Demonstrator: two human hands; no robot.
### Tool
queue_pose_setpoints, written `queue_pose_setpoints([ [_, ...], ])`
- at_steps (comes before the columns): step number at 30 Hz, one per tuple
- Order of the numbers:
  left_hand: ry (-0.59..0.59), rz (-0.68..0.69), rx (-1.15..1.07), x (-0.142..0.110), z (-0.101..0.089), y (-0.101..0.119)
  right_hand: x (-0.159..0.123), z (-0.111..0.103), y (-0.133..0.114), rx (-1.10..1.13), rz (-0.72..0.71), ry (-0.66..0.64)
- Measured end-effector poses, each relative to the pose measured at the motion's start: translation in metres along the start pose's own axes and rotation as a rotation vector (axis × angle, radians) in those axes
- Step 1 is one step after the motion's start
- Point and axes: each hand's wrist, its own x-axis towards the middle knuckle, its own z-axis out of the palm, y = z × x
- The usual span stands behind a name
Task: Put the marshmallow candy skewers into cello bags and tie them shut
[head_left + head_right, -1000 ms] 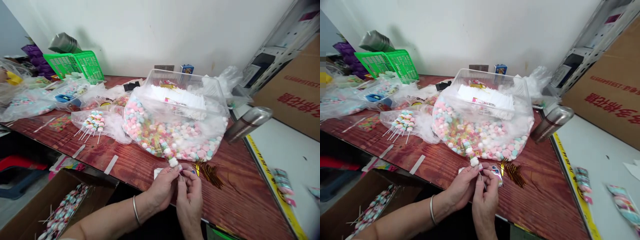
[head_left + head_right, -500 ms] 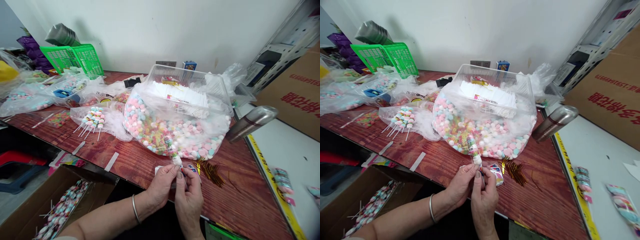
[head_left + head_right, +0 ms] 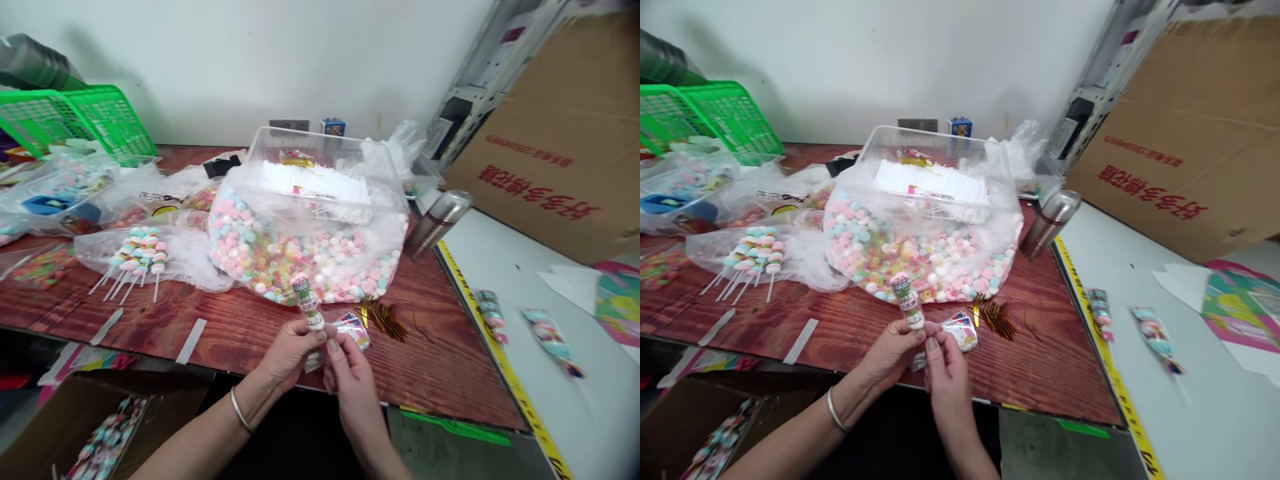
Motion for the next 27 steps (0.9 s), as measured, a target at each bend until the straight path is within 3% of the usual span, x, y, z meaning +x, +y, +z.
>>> queue_pose_setpoints([
  [2, 0.057, -0.007, 0.036, -0.001, 0.005, -0.004, -0.002, 0.002, 0.006, -0.140, -0.179, 0.113],
  [3, 0.045, -0.022, 0.046, -0.002, 0.008, -0.006, -0.003, 0.004, 0.009, -0.145, -0.197, 0.128],
  [7, -0.089, -0.145, 0.007, -0.007, 0.016, -0.007, -0.009, 0.001, 0.007, -0.118, -0.090, -0.017],
  [9, -0.089, -0.127, -0.011, -0.006, 0.017, -0.004, -0.009, -0.014, -0.004, -0.274, -0.145, -0.060],
  [11, -0.040, -0.031, 0.022, -0.002, 0.016, 0.002, -0.006, -0.042, -0.019, -0.614, -0.339, 0.085],
  [13, 0.023, 0.075, 0.135, 0.003, 0.013, 0.011, 0.002, -0.078, -0.035, -1.100, -0.561, 0.458],
  [14, 0.040, 0.118, 0.226, 0.005, 0.011, 0.015, 0.009, -0.095, -0.042, -1.165, -0.570, 0.575],
  [16, 0.037, 0.186, 0.462, 0.008, 0.009, 0.022, 0.023, -0.125, -0.051, -1.252, -0.556, 0.692],
  [19, -0.006, 0.347, 0.820, 0.011, 0.013, 0.028, 0.043, -0.148, -0.056, -1.315, -0.509, 0.748],
  [23, -0.026, 0.651, 1.115, 0.015, 0.023, 0.025, 0.042, -0.136, -0.057, -1.276, -0.516, 0.774],
  [27, 0.009, 0.778, 1.409, 0.024, 0.028, 0.017, 0.011, -0.085, -0.057, -1.064, -0.562, 0.744],
])
